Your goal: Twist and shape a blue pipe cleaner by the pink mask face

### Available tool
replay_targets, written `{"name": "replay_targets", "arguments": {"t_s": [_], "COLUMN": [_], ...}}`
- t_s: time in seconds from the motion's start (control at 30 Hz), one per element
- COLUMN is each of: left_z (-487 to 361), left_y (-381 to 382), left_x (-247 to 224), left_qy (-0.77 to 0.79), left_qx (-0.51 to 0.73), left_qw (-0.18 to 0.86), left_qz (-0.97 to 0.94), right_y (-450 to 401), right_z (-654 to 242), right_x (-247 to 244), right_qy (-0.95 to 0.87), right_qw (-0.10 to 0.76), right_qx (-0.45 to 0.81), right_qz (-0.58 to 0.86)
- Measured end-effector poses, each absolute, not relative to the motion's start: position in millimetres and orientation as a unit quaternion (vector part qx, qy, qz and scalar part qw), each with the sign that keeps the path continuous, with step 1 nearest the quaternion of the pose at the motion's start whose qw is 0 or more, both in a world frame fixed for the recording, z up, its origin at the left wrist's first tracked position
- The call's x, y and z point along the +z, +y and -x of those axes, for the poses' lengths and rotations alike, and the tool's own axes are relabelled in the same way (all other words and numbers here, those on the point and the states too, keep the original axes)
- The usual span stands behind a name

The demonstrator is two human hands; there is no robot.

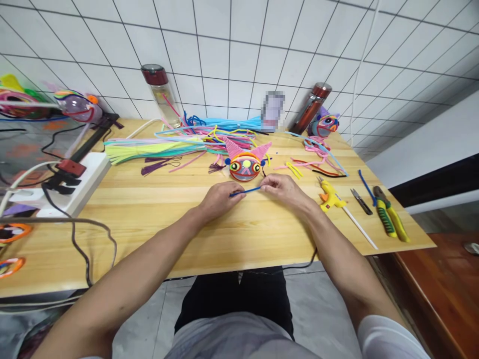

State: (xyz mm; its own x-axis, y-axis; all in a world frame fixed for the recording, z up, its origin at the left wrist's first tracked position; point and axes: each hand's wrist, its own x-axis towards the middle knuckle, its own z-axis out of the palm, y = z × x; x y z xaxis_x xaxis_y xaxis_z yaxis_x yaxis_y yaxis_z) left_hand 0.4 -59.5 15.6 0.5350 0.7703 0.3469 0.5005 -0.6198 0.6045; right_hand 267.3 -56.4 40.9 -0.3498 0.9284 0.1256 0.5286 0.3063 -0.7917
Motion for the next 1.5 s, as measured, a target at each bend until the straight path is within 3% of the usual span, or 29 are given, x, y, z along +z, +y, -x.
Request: {"name": "replay_targets", "arguments": {"t_s": [0.9,1.5], "left_z": [-11,-5], "left_y": [-64,-64], "left_x": [11,18], "left_qy": [0.342,0.386], "left_qx": [0.274,0.285], "left_qw": [0.187,0.197], "left_qz": [-0.879,-0.855], "right_y": [-65,-51], "right_z": [-255,-276], "right_x": [41,37], "right_qy": [-0.773,-0.751], "right_qw": [0.288,0.328], "right_qx": [0.338,0.305], "right_qz": [0.453,0.485]}}
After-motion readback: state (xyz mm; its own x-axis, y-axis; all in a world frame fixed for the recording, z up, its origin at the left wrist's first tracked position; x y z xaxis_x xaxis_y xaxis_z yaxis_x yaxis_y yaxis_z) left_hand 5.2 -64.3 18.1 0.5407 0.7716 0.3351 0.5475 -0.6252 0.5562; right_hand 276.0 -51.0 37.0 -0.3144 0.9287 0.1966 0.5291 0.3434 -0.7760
